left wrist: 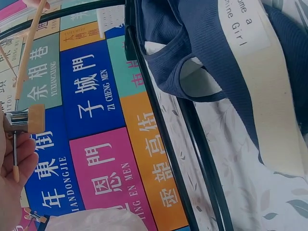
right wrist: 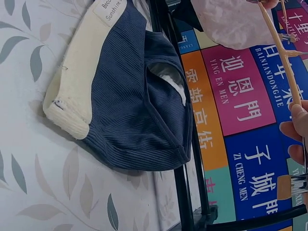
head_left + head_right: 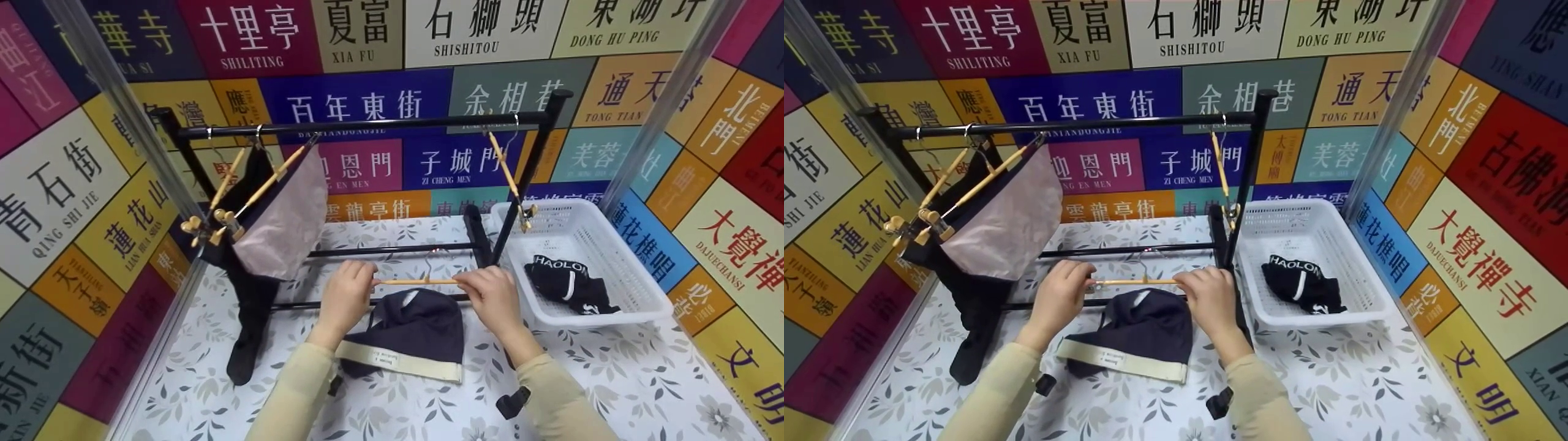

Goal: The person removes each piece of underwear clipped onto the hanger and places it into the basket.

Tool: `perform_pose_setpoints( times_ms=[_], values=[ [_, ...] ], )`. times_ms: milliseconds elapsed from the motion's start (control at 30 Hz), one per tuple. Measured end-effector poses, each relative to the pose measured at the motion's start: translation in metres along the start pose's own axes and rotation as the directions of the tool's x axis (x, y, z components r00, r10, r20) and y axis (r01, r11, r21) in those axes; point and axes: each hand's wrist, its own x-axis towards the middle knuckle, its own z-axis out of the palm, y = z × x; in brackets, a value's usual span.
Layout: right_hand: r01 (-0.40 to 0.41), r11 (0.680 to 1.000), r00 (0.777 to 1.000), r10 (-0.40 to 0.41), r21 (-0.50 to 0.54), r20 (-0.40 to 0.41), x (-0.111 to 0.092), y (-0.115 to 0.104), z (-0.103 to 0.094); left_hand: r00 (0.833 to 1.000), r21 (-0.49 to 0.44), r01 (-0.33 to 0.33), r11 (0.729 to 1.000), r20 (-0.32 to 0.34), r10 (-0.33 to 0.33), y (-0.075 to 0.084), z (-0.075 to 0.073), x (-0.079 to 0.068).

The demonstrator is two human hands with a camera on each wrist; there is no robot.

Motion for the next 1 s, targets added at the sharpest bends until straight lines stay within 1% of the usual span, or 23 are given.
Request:
perform_pose_setpoints(
  times_ms=[133,300,433,667,900,1000],
  values=[
    [0.002,1.0,1.0,-0.002,0.0,0.001,0.0,-0.001,-0.001,1.0,0.002,-0.014,1.0,-0.007,0.014,0.0,0.001,-0.001],
    [-0.013,1.0,1.0,0.013,0.002,0.02,0.0,-0.001,-0.003,1.0,0.024,-0.013,1.0,0.024,0.012,0.001,-0.001,-0.002],
    [-0.015,1.0,0.999,0.015,0.006,0.028,0.0,-0.001,-0.004,0.999,0.046,0.003,0.999,0.051,-0.005,0.002,-0.003,-0.002],
    [0.008,1.0,1.0,-0.008,-0.014,0.008,-0.002,-0.001,-0.002,0.999,0.036,-0.004,0.999,0.032,0.003,0.003,-0.002,-0.004],
    [0.007,1.0,1.0,-0.006,-0.013,0.019,-0.002,-0.005,-0.001,0.997,0.036,-0.008,0.999,0.076,0.006,0.011,-0.001,-0.003],
    [0.013,1.0,1.0,-0.012,-0.012,0.02,-0.001,-0.007,-0.001,0.998,0.031,-0.016,0.999,0.066,0.013,0.014,0.001,-0.002]
  ],
)
